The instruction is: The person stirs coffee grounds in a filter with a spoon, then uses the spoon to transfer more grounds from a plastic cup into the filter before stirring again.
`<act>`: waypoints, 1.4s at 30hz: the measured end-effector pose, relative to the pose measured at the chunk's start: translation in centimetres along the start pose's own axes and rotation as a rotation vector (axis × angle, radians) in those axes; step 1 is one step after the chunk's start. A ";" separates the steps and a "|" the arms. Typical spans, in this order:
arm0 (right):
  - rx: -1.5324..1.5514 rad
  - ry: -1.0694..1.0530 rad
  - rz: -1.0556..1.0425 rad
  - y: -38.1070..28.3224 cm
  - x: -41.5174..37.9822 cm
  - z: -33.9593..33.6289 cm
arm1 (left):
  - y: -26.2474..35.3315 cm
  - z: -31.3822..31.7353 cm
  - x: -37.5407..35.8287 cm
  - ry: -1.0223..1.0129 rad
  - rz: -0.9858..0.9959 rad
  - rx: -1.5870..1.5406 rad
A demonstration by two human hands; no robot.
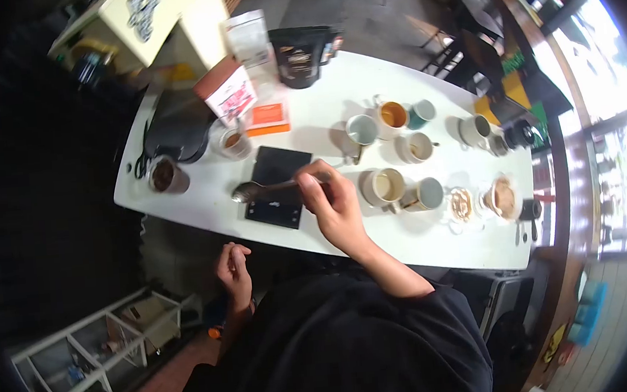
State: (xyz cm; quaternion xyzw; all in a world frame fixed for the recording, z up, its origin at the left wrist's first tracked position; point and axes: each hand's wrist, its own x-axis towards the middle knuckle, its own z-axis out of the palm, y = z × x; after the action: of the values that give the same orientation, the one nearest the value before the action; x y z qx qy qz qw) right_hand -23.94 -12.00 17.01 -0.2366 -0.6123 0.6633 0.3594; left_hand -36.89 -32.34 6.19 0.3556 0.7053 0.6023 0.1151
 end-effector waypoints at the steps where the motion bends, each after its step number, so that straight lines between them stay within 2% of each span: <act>1: 0.017 0.032 0.008 -0.2 -1.1 -1.9 | 0.7 0.8 0.3 -0.072 0.026 0.062; 9: 0.049 0.452 -0.167 -4.2 -8.7 -12.9 | 5.9 12.7 0.3 -0.410 0.315 -0.096; 11: -0.083 0.550 -0.316 -5.8 -11.1 -16.4 | 8.9 16.6 -0.5 -0.511 0.358 -0.194; 12: -0.133 0.571 -0.365 -6.4 -12.5 -18.6 | 9.5 18.1 -1.1 -0.610 0.309 -0.203; 15: -0.203 0.697 -0.395 -8.4 -16.6 -24.7 | 12.5 24.7 -3.3 -0.696 0.287 -0.276; 19: -0.379 0.795 -0.401 -9.0 -21.2 -32.9 | 14.2 33.1 -6.9 -0.737 0.191 -0.316; 21: -0.481 0.810 -0.380 -9.0 -22.1 -35.9 | 14.6 36.2 -8.8 -0.727 0.180 -0.208; 23: -0.586 0.803 -0.348 -9.5 -22.7 -38.4 | 14.2 38.8 -10.3 -0.732 0.156 -0.146; 25: -0.849 0.661 -0.343 -10.3 -22.4 -40.1 | 13.4 41.3 -11.2 -0.610 0.193 -0.043; 27: -0.838 0.602 -0.305 -10.0 -22.2 -41.4 | 12.4 42.9 -11.8 -0.577 0.189 -0.002; 30: -1.001 0.462 -0.322 -9.1 -21.4 -42.9 | 11.8 44.5 -12.3 -0.526 0.197 0.045; 33: -1.112 0.402 -0.412 -8.0 -20.2 -44.1 | 11.6 45.1 -11.7 -0.577 0.224 0.098; 39: -1.173 0.319 -0.354 -7.5 -18.3 -43.8 | 11.5 47.0 -9.9 -0.580 0.349 0.056; 42: -1.273 0.259 -0.374 -7.1 -17.6 -43.9 | 10.5 48.3 -9.5 -0.616 0.288 -0.004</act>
State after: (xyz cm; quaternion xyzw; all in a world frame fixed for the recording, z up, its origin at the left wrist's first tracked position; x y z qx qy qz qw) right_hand 21.55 2.61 15.70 -0.3698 -0.8663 0.0662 0.3293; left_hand 2.29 -1.16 1.49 0.6164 0.5788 0.4782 0.2372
